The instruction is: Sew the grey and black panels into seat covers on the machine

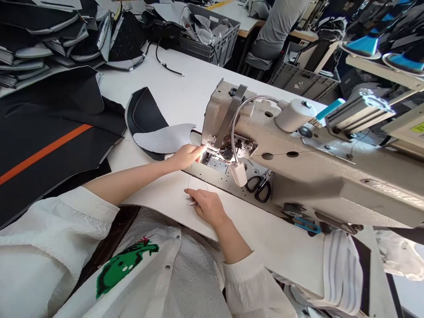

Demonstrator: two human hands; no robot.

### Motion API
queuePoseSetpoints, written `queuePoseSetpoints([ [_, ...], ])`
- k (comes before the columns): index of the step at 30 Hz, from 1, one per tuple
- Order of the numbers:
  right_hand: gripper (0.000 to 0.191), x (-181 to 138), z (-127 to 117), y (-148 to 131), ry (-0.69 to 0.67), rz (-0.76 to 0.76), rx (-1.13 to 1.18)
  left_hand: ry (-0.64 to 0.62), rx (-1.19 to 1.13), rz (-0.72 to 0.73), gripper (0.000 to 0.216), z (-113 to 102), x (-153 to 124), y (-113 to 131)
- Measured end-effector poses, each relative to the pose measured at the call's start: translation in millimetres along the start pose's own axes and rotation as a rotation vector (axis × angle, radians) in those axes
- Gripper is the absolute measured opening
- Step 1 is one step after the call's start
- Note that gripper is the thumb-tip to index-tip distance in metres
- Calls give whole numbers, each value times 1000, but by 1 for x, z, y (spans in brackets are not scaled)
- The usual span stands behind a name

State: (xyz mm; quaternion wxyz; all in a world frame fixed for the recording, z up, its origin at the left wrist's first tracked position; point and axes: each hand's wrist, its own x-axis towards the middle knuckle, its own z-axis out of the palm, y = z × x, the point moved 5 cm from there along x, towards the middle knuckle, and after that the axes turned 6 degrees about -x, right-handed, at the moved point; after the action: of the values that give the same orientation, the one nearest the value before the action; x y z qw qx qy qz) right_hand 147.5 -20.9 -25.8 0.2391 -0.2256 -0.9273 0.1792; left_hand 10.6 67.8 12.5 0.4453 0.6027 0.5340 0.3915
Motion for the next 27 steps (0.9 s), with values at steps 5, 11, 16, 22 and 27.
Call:
queuePoseSetpoints([
  [5,42,-2,5,-3,-91,-89,-20,-352,-399,-181,64,17,-3,-12],
  [11,39,-5,-4,-1,-38,-82,36,-205,-636,-106,58,12,-2,-21],
  [16,39,0,-10,-5,51,-123,61,-29,-582,-270,60,20,-4,-16],
  [22,37,1,-13,-7,71,-128,63,-233,-769,-475,62,37,-3,-13],
  [27,37,0,-7,-5,25,-112,79,-366,-825,-553,64,45,1,-7],
])
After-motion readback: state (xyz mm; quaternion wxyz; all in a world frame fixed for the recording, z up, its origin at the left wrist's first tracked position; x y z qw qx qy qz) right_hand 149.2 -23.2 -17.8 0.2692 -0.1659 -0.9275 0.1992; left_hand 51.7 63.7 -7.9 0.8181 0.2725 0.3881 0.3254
